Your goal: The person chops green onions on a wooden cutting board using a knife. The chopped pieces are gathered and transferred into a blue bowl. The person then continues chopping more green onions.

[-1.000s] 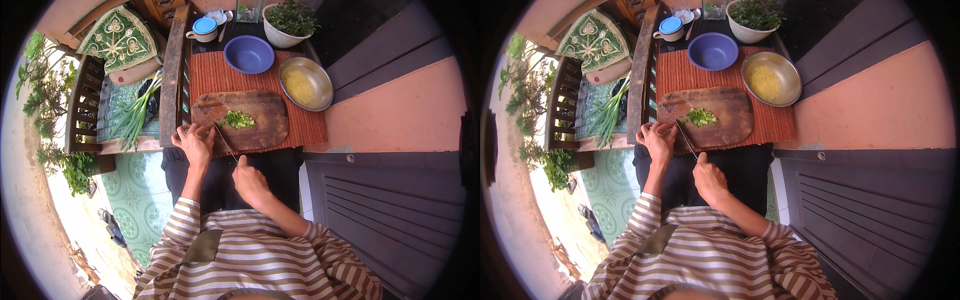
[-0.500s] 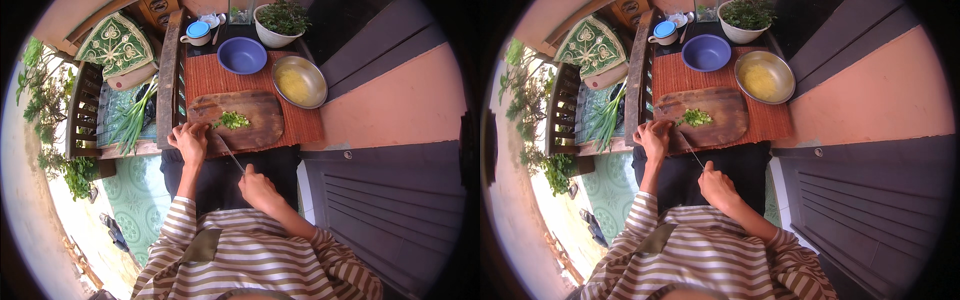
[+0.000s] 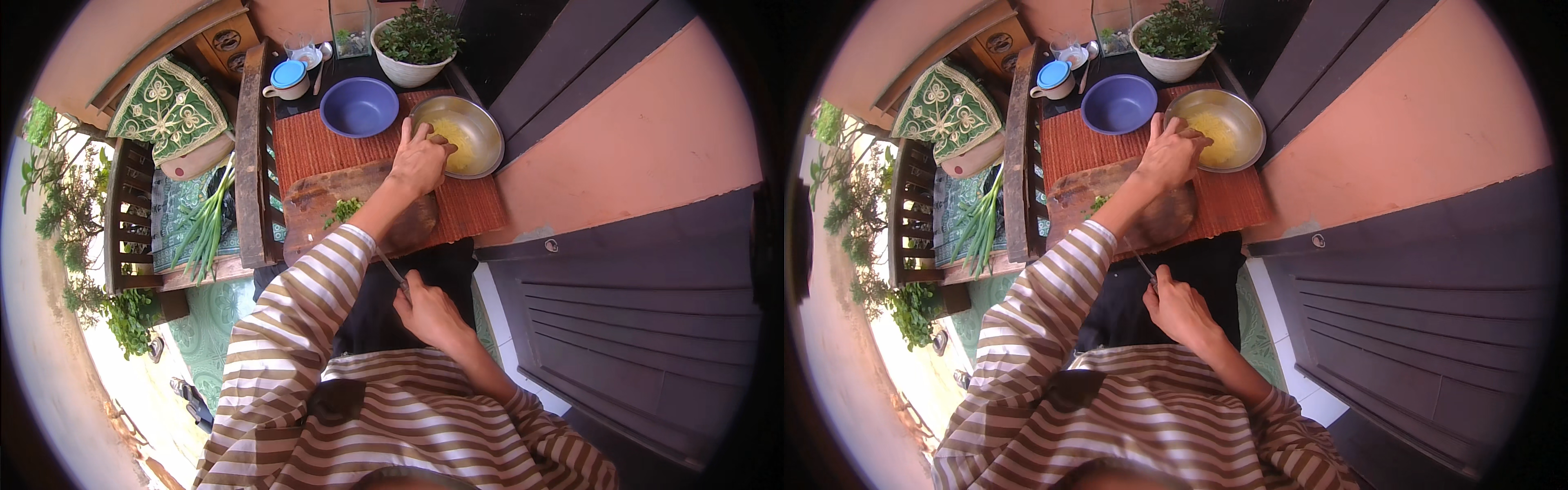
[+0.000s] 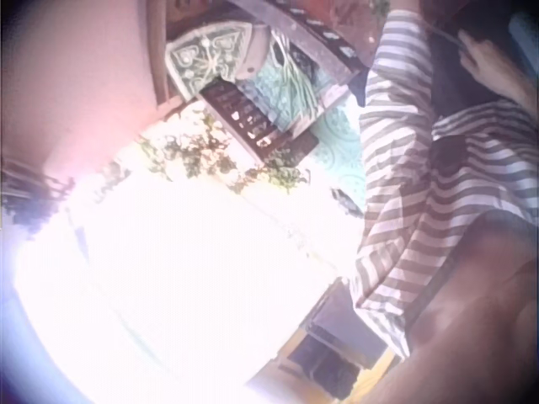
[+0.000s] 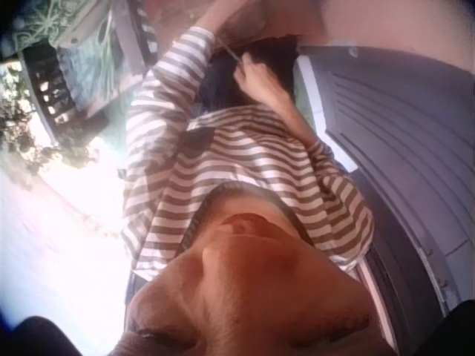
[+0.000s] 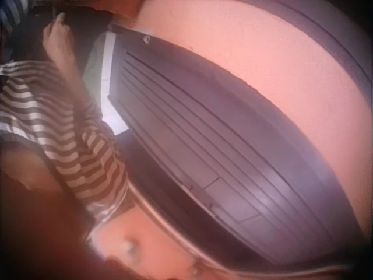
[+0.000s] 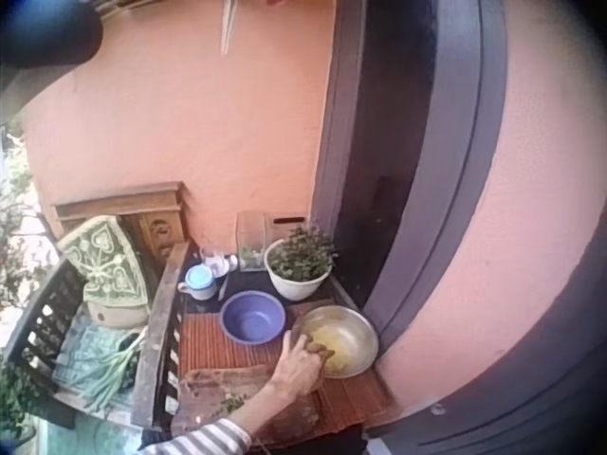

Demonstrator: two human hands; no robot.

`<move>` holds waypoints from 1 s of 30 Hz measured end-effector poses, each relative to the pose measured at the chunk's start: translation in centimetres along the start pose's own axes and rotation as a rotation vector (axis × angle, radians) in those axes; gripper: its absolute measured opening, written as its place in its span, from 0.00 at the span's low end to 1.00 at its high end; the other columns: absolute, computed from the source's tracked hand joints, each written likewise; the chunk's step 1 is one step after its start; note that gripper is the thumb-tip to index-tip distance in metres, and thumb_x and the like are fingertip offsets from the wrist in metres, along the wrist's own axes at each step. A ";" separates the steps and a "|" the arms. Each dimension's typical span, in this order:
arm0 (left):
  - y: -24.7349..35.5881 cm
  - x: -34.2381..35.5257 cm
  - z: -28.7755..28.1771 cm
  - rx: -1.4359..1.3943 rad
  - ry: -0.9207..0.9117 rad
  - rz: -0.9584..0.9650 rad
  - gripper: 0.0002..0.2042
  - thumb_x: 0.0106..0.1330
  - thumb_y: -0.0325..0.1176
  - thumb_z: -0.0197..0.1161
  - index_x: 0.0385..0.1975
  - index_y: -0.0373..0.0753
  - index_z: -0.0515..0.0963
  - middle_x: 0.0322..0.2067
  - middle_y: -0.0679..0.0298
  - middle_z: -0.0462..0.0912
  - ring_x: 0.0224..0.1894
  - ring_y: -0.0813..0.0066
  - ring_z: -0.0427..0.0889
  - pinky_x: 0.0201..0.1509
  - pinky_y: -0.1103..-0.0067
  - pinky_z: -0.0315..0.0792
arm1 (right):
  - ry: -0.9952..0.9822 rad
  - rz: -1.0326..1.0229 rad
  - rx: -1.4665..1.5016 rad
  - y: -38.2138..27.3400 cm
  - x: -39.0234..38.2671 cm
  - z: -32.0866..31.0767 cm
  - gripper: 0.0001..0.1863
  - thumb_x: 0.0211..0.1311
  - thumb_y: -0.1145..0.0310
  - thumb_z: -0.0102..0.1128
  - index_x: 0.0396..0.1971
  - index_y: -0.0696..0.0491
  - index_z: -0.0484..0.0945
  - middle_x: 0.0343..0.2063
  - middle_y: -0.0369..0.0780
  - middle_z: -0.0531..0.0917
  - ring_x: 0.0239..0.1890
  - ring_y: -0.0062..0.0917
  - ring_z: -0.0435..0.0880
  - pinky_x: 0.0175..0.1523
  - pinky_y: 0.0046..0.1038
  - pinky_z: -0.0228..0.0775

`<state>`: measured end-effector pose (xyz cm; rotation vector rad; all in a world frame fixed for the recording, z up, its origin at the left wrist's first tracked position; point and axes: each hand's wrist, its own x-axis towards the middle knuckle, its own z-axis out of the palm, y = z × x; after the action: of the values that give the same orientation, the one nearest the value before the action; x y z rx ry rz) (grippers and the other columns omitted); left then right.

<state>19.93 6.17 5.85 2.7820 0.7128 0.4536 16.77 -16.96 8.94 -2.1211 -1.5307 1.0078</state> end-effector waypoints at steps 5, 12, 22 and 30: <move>-0.7 4.8 3.1 0.118 -0.286 -0.230 0.08 0.59 0.38 0.65 0.35 0.51 0.90 0.43 0.61 0.87 0.61 0.59 0.73 0.77 0.48 0.34 | 0.040 0.048 0.023 0.8 -1.3 -1.0 0.14 0.69 0.66 0.53 0.40 0.63 0.66 0.24 0.59 0.82 0.29 0.57 0.84 0.36 0.51 0.77; -0.4 4.8 0.7 0.095 -0.262 -0.205 0.11 0.60 0.31 0.62 0.39 0.43 0.88 0.46 0.54 0.86 0.65 0.55 0.72 0.77 0.50 0.33 | 0.062 0.088 -0.003 1.5 -1.1 -1.6 0.13 0.69 0.67 0.53 0.39 0.62 0.66 0.24 0.59 0.82 0.30 0.56 0.84 0.36 0.51 0.77; -0.9 5.7 2.7 0.046 -0.255 0.023 0.09 0.56 0.34 0.67 0.34 0.56 0.89 0.42 0.62 0.87 0.63 0.58 0.72 0.77 0.47 0.35 | 0.078 0.064 0.024 0.1 -0.6 -1.5 0.15 0.67 0.66 0.56 0.43 0.63 0.67 0.25 0.59 0.82 0.33 0.57 0.83 0.39 0.52 0.75; -1.8 6.6 2.7 0.048 -0.272 -0.048 0.06 0.54 0.37 0.69 0.29 0.57 0.89 0.38 0.65 0.88 0.60 0.59 0.73 0.75 0.44 0.35 | 0.076 0.071 -0.001 1.2 -1.2 -1.8 0.13 0.69 0.66 0.53 0.41 0.61 0.65 0.23 0.56 0.83 0.30 0.55 0.84 0.36 0.50 0.77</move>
<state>25.62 10.65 4.36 2.7868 0.7317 0.0466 18.68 -18.25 9.90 -2.2026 -1.4296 0.9391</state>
